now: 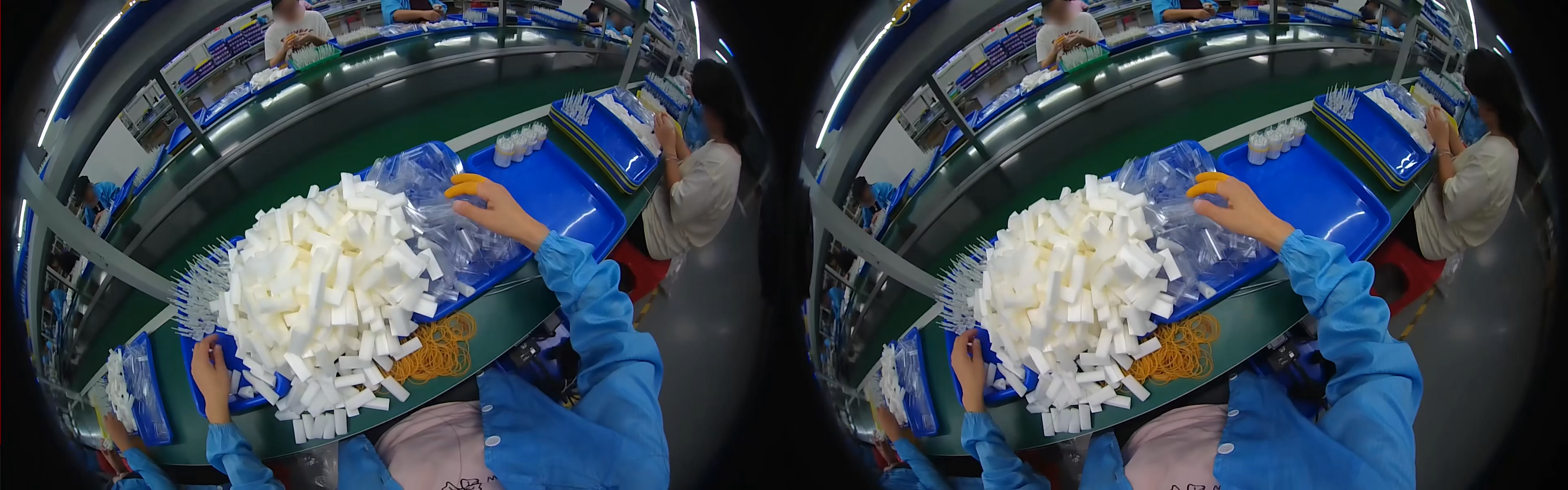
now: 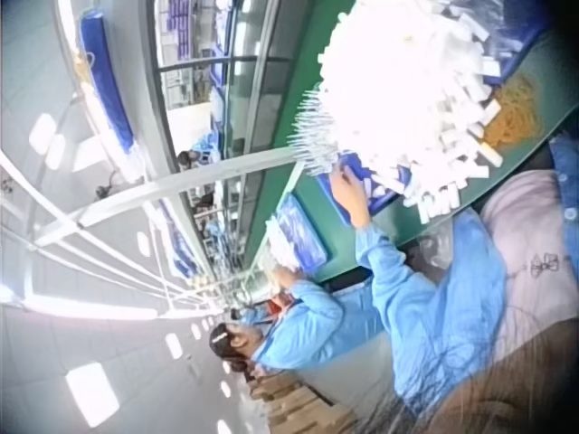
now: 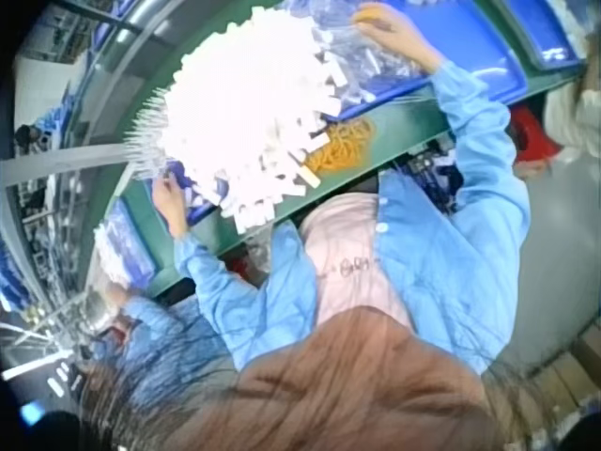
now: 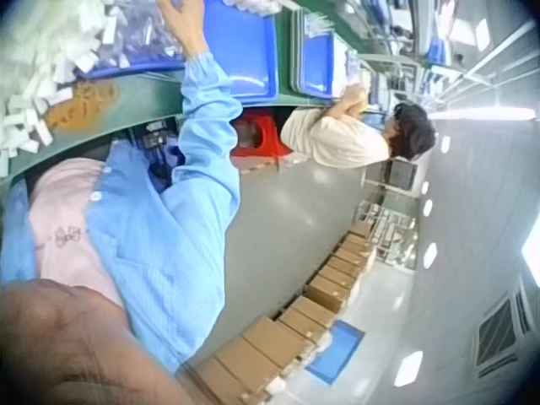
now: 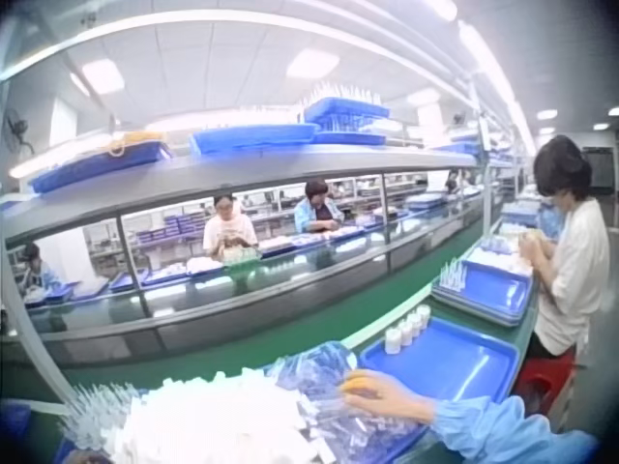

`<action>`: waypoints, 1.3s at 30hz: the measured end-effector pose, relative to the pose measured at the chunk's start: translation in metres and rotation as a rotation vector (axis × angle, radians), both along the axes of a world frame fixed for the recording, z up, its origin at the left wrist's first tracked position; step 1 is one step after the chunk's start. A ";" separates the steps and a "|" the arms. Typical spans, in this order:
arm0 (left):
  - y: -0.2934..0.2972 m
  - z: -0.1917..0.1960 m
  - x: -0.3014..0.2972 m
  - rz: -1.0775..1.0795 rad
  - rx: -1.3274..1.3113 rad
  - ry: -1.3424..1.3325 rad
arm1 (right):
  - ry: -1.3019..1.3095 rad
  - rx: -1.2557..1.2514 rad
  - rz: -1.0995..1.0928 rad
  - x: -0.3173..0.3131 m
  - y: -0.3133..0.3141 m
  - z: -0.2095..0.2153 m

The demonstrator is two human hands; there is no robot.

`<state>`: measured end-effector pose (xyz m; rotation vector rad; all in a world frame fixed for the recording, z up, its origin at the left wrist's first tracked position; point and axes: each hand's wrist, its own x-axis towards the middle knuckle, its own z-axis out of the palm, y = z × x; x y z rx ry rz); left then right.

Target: The person assembles cotton swabs by inserting white cotton tips into plastic sticks. They gather the sticks into a bundle, secure them with a rubber band, and trim the protruding ends with scissors. The process is repeated for multiple batches of swabs.

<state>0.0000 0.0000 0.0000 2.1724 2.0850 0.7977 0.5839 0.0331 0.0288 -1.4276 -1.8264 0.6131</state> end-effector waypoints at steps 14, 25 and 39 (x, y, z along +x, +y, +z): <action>0.033 0.011 -0.015 0.192 0.060 0.232 | -0.446 0.369 0.131 -0.054 -0.024 0.022; 0.040 0.015 -0.005 -0.027 0.291 0.620 | -0.674 0.388 0.202 -0.061 -0.008 0.013; -0.046 0.066 0.006 0.039 0.223 -1.214 | -0.527 0.328 0.161 -0.058 -0.011 0.023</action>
